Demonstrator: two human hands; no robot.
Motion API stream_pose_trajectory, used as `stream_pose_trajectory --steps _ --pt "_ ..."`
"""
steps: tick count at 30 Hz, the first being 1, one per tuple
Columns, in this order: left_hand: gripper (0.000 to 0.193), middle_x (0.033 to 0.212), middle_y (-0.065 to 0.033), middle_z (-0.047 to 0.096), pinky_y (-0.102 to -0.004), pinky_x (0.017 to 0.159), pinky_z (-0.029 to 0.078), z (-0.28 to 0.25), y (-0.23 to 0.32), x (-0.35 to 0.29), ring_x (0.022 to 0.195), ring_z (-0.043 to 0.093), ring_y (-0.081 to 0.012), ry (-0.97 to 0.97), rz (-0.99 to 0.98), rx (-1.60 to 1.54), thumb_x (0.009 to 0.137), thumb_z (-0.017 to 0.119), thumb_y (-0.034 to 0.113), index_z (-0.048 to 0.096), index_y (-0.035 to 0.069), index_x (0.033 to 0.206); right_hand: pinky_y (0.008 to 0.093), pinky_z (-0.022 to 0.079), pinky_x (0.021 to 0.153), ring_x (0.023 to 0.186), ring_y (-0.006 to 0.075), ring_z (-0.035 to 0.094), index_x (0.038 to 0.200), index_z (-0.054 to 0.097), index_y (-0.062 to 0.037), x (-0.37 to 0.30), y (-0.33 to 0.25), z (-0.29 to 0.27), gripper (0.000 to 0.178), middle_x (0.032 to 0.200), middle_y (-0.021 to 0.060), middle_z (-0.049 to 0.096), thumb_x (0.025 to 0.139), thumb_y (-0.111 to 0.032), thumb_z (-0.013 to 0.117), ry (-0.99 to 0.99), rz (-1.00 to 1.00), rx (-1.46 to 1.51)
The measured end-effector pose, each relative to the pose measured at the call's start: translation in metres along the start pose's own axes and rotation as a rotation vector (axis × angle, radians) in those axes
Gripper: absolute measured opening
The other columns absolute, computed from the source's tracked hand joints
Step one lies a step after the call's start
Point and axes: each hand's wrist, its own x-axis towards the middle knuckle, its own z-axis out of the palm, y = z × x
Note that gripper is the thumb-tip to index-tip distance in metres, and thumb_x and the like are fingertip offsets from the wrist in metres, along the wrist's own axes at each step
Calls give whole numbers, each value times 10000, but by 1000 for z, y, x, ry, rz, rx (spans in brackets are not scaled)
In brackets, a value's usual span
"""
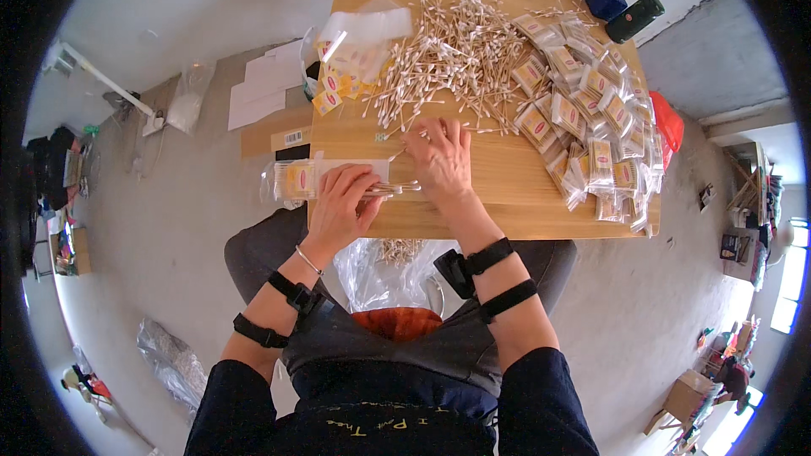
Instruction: Packaging and organizing cotton swabs into plastic sleeves.
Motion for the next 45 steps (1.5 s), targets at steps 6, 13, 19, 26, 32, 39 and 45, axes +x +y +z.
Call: stream_pose_trajectory --steps 6,13,19,26,32,39,45 --pt "379 1173 -76 573 -423 969 423 4 -4 -2 1124 515 -304 30 6 -47 763 741 176 615 75 1105 438 382 867 1051 273 482 897 675 -156 -3 -8 4 134 1039 22 569 772 -174 722 -118 101 -35" --pt "661 1342 -139 496 -425 1031 407 2 -1 -1 1218 478 -339 63 -106 -82 765 761 230 474 58 1335 438 379 874 1033 287 497 998 658 -144 -22 -40 6 215 1045 37 588 784 -120 661 -130 134 210" --pt "513 1313 -104 553 -414 1053 393 1 -5 0 1253 479 -300 4 38 -18 795 725 188 560 45 1259 438 384 903 1070 310 498 1103 644 -120 -22 -18 -13 346 1118 57 598 774 -16 611 -6 293 105" --pt "474 1284 -101 574 -412 1059 393 2 -4 0 1248 486 -293 -2 30 -37 803 717 172 579 48 1239 434 402 887 1020 293 515 1005 676 -107 -6 10 -9 234 1044 26 615 781 -44 648 -50 194 -21" --pt "617 1311 -157 533 -412 1041 408 5 -1 0 1233 484 -339 21 -95 -107 798 733 221 480 36 1329 418 423 830 921 305 535 900 677 -106 -10 -22 7 169 897 40 619 769 -6 639 -84 165 186" --pt "640 1349 -189 492 -412 1052 395 -1 -7 -3 1251 467 -359 39 -111 -275 824 637 116 374 8 1397 471 320 1082 1286 333 440 1252 560 -35 -30 -65 -9 425 1330 151 520 852 -177 589 -191 23 69" --pt "615 1389 -210 461 -414 1089 360 -4 -12 -3 1302 435 -371 118 -119 -432 811 452 -59 347 -3 1414 472 107 1189 1469 319 163 1478 272 6 -42 -68 -1 767 1556 159 255 921 -475 487 -449 -10 -57"
